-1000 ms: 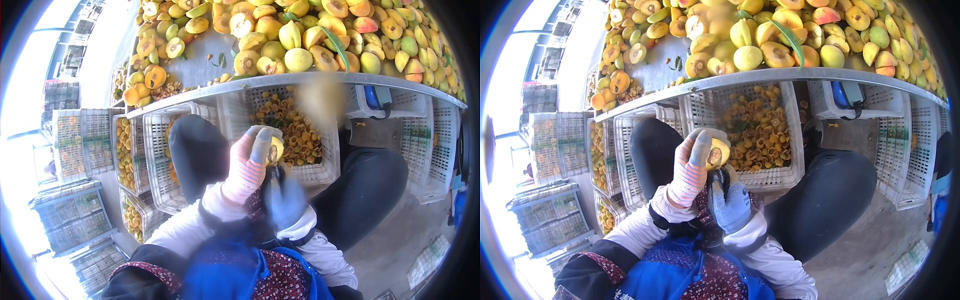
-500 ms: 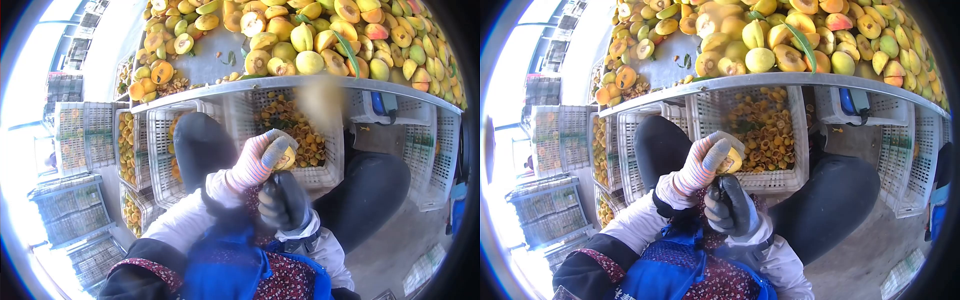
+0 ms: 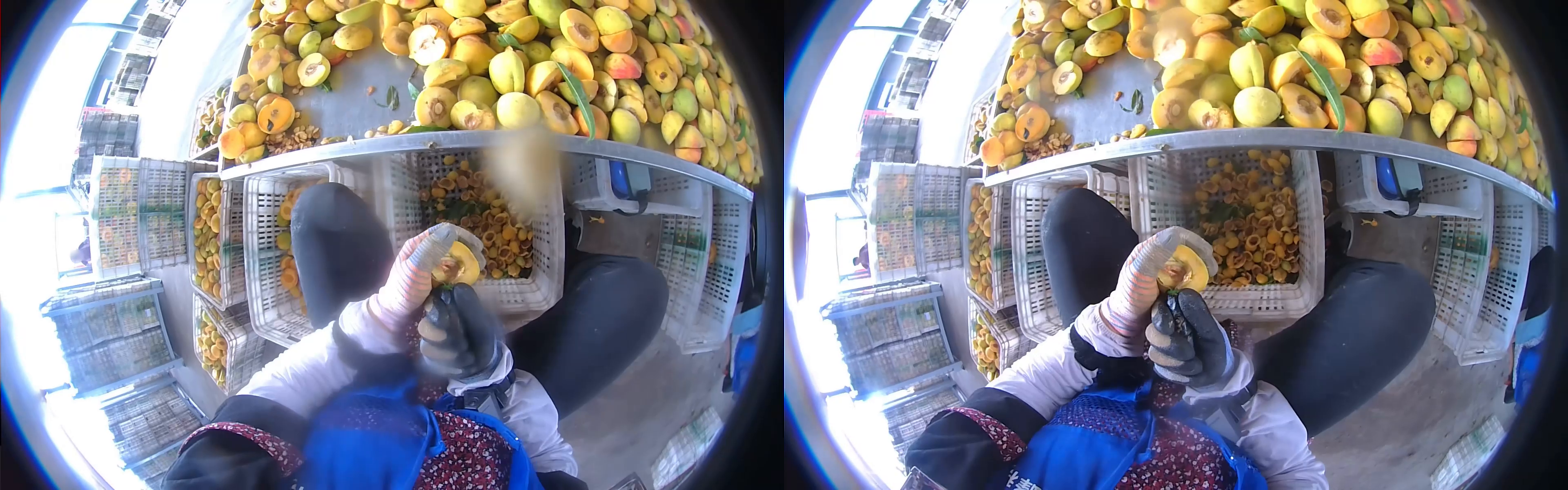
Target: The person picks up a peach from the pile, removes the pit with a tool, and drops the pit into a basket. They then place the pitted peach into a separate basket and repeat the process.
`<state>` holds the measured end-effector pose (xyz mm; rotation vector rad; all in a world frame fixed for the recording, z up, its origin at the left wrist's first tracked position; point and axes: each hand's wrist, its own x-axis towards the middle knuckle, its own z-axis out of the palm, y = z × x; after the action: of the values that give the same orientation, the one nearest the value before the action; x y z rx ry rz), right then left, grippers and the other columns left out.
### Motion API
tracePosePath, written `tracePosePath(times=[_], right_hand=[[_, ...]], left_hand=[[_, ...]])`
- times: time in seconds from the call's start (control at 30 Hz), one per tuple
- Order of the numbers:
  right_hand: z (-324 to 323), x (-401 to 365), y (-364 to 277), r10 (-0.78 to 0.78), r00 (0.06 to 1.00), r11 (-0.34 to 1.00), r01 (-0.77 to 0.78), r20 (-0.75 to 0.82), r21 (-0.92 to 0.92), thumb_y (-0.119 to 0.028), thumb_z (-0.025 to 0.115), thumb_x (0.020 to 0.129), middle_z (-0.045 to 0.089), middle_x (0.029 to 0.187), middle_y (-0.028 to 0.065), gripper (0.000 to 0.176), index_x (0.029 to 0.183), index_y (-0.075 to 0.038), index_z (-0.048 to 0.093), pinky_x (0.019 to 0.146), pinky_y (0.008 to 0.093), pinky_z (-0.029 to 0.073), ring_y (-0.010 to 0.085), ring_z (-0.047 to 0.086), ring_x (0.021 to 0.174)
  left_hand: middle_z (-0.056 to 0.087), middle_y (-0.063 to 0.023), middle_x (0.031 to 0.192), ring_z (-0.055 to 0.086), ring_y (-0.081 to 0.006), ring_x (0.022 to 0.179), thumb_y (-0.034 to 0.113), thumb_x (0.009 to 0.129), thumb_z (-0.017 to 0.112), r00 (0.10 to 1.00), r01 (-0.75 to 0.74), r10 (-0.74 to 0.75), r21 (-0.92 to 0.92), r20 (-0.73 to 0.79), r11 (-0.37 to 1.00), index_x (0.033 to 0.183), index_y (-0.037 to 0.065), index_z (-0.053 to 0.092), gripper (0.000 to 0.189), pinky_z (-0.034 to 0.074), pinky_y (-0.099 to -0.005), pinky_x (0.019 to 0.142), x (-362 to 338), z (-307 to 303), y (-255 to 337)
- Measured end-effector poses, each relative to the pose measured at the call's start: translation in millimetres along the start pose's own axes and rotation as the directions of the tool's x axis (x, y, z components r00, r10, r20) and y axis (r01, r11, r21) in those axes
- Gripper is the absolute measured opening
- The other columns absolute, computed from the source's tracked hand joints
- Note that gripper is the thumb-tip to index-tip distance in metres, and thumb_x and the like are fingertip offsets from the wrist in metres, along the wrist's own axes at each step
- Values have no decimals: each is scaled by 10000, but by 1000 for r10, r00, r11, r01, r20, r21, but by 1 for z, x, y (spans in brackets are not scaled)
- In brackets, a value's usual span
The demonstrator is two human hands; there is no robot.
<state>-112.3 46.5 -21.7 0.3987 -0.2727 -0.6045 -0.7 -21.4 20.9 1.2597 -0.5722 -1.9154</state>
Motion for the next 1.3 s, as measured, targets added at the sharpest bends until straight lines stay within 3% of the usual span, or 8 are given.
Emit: tracePosePath(times=[0.13, 0.4, 0.47, 0.53, 0.6, 0.73, 1.03, 1.3], right_hand=[[1, 0, 1, 36, 996, 999, -39, 84, 31, -496, 346, 983, 399, 647, -14, 444, 1072, -104, 534, 383, 189, 310, 66, 345, 465], [-16, -3, -1, -105, 885, 994, 82, -453, -71, -507, 440, 949, 393, 601, -39, 412, 943, -115, 568, 371, 226, 245, 83, 312, 445], [-8, -1, 0, -123, 857, 987, 52, -500, -154, -510, 454, 943, 390, 600, -48, 404, 960, -120, 559, 384, 202, 239, 70, 310, 458], [-2, 3, -1, -149, 808, 972, 15, -569, -233, -539, 480, 921, 397, 603, -48, 417, 944, -128, 548, 394, 207, 244, 72, 318, 462], [-8, 6, 0, -256, 731, 925, -4, -632, -380, -562, 517, 892, 413, 609, -39, 429, 950, -138, 536, 417, 230, 281, 92, 350, 470], [-12, 5, -1, -534, 578, 716, -79, -617, -694, -543, 524, 896, 466, 624, -15, 420, 983, -133, 540, 423, 263, 342, 118, 425, 482], [26, -6, -22, -760, 574, 382, 15, -305, -924, -414, 537, 930, 555, 676, 28, 332, 1003, -90, 544, 401, 273, 372, 123, 502, 493], [16, 7, -8, -655, 580, -755, -475, 484, -452, -213, 535, 919, 607, 792, 175, 228, 996, 1, 513, 554, 412, 453, 343, 604, 664]], left_hand=[[639, -79, 815, 615, -159, 737, 335, 949, 469, 988, 96, -125, -264, -95, 960, 951, 5, 624, 364, 496, -269, 677, -4, -6, 10], [644, -101, 941, 632, -203, 813, 233, 891, 633, 670, -374, 670, 635, -319, 676, 1055, 14, 605, 276, 515, -306, 721, -36, -97, 89], [632, -162, 919, 628, -275, 812, 238, 844, 682, 541, 370, 837, 872, 77, -319, 1070, 10, 599, 332, 505, -333, 723, -27, -139, 110], [639, -128, 873, 631, -268, 830, 238, 826, 687, 358, 123, 903, 947, 237, -297, 1054, 44, 614, 308, 506, -354, 719, -8, -120, 117], [636, -170, 1033, 643, -285, 881, 247, 833, 670, 491, 12, 871, 1000, 14, -23, 1085, 42, 617, 329, 493, -342, 763, 8, -49, 112], [659, -165, 850, 641, -336, 795, 323, 794, 679, 754, -3, 632, 964, 177, -266, 962, 43, 653, 327, 510, -385, 726, 100, -5, 114], [668, -113, 879, 633, -181, 815, 316, 826, 687, 893, -353, 441, 742, 86, 570, 1067, -7, 622, 407, 497, -291, 746, 77, -19, 85], [621, -21, 906, 557, -79, 856, 351, 928, 586, 994, -111, 106, 201, 34, 973, 1060, 13, 610, 364, 449, -224, 789, 13, 10, 33]])
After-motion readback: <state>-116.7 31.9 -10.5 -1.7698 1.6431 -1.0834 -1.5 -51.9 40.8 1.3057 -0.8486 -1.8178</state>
